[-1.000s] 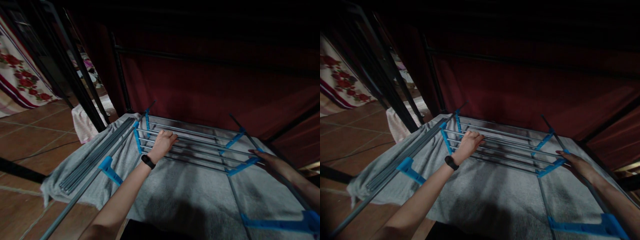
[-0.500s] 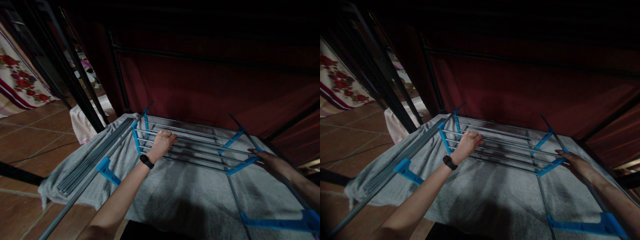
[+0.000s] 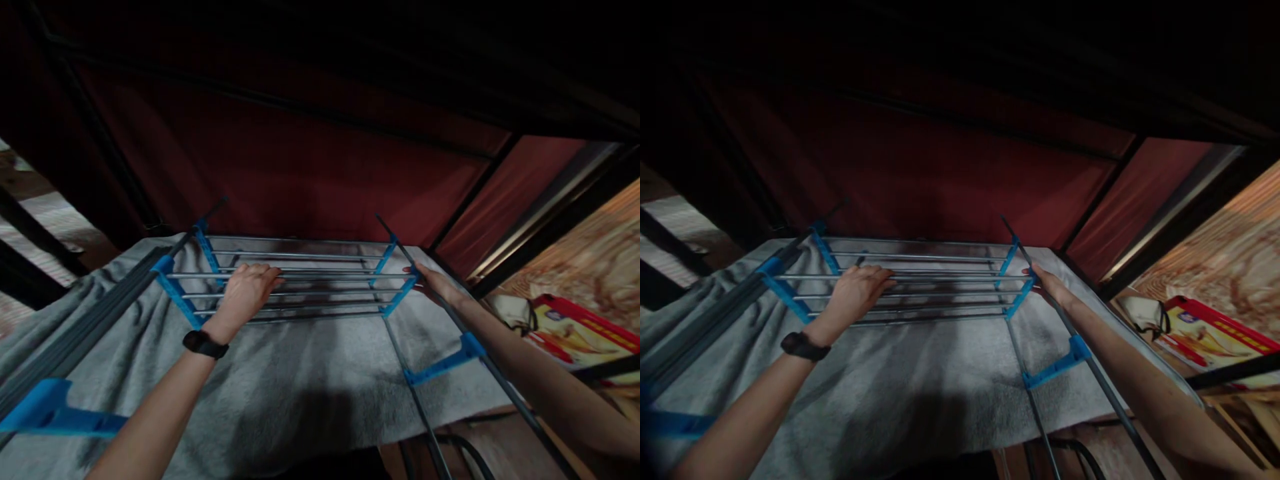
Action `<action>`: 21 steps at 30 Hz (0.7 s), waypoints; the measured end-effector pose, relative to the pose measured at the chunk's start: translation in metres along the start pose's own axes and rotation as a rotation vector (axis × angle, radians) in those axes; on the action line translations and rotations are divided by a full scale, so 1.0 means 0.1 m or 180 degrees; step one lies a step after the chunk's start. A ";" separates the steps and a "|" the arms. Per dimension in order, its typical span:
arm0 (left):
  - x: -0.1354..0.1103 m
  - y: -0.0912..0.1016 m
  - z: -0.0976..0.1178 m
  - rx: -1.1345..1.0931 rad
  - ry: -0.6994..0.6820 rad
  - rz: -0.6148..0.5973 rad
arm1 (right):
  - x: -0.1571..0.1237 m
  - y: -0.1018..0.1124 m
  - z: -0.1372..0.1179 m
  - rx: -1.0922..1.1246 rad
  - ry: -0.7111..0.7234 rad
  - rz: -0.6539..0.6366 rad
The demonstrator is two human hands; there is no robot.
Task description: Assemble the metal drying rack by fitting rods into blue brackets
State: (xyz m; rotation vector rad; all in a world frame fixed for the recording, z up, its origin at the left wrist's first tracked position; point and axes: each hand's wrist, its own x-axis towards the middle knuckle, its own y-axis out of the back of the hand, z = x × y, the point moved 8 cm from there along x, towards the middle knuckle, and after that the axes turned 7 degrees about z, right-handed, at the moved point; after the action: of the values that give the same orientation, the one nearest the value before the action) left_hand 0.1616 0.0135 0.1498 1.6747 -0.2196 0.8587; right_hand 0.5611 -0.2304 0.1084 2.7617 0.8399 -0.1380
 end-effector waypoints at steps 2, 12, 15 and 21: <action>0.00 -0.01 -0.01 -0.0037 0.0003 -0.0034 | 0.02 0.00 0.02 0.0020 -0.0015 0.0019; -0.01 0.02 0.00 -0.0112 -0.0033 -0.0021 | 0.00 0.01 -0.01 -0.0066 -0.0042 0.0061; -0.04 0.06 0.01 -0.0259 0.0066 0.0180 | 0.00 0.00 -0.01 -0.0109 -0.0013 0.0006; -0.26 0.30 0.13 -0.0364 0.0396 0.0640 | 0.23 0.11 0.14 -0.0588 0.0189 -0.0169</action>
State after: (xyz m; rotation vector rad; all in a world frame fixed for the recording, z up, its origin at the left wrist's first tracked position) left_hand 0.1313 -0.0151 0.1553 1.5041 -0.3494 1.0771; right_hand 0.5864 -0.2311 0.0932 2.5834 0.8937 0.0117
